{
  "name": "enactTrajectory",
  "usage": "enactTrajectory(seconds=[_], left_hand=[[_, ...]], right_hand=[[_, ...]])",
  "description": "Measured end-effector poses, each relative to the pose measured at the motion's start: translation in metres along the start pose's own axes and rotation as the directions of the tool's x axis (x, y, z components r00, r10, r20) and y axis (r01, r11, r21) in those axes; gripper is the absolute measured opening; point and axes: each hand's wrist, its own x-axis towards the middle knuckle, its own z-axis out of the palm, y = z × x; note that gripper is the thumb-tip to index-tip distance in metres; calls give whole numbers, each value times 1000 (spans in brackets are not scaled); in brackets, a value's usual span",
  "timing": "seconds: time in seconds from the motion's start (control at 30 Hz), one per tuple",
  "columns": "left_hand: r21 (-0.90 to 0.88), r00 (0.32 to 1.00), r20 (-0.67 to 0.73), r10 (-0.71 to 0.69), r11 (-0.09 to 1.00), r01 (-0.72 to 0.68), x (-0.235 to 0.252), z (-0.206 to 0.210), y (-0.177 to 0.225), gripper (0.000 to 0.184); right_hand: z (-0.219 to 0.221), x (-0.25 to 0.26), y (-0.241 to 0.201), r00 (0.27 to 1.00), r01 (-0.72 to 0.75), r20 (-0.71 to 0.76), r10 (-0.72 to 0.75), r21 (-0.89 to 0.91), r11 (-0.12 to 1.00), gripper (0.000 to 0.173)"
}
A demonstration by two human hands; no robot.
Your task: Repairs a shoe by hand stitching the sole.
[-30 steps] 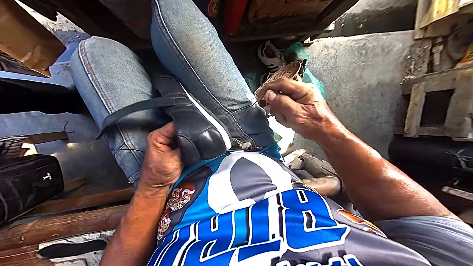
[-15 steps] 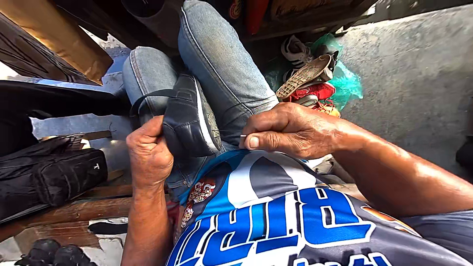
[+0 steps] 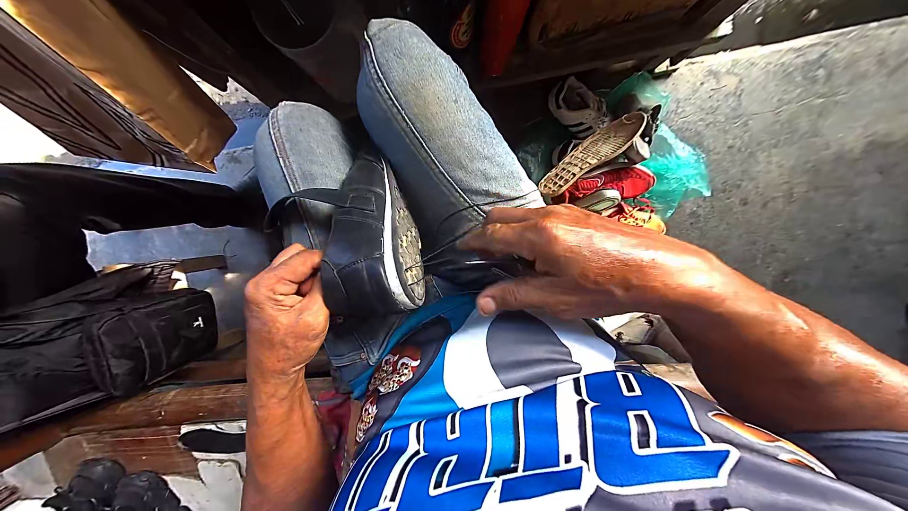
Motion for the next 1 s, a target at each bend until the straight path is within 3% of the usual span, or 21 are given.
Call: enactTrajectory(seconds=[0.07,0.13,0.2,0.3,0.37,0.53,0.7,0.77,0.87,1.0], left_hand=[[25,1000,-1,-9,1000,9,-2,-1,-1,14],[32,1000,5,-6,999,6,-1,0,0,15],[39,1000,4,4,999,-4,0,1,1,16],[40,1000,-12,14,999,-14,0,2,0,16],[50,1000,-19,12,999,-11,-2,3,1,15],[35,1000,-27,3,999,-2,-3,6,4,14],[61,1000,-19,12,998,-10,-3,6,4,11],[76,1000,-20,18,997,-16,-4,5,3,12],[98,999,-22,32,995,-30,-3,3,2,13],[104,999,-13,35,994,-34,-2,-3,1,14]], right_hand=[[-4,-4,3,998,38,-49,-35,49,998,48],[2,1,4,959,95,-279,-57,127,987,40],[11,9,1,923,66,-383,-18,113,991,41],[19,16,-4,963,72,-266,-27,158,985,22],[28,21,-13,971,138,-222,-85,234,962,22],[39,31,-19,924,287,-324,-204,233,929,12],[33,30,-14,955,261,-244,-168,426,866,12],[27,24,-13,972,223,-191,-139,545,808,12],[9,7,-4,983,184,-141,-119,752,632,14],[-35,-28,25,971,240,-217,-104,853,463,22]])
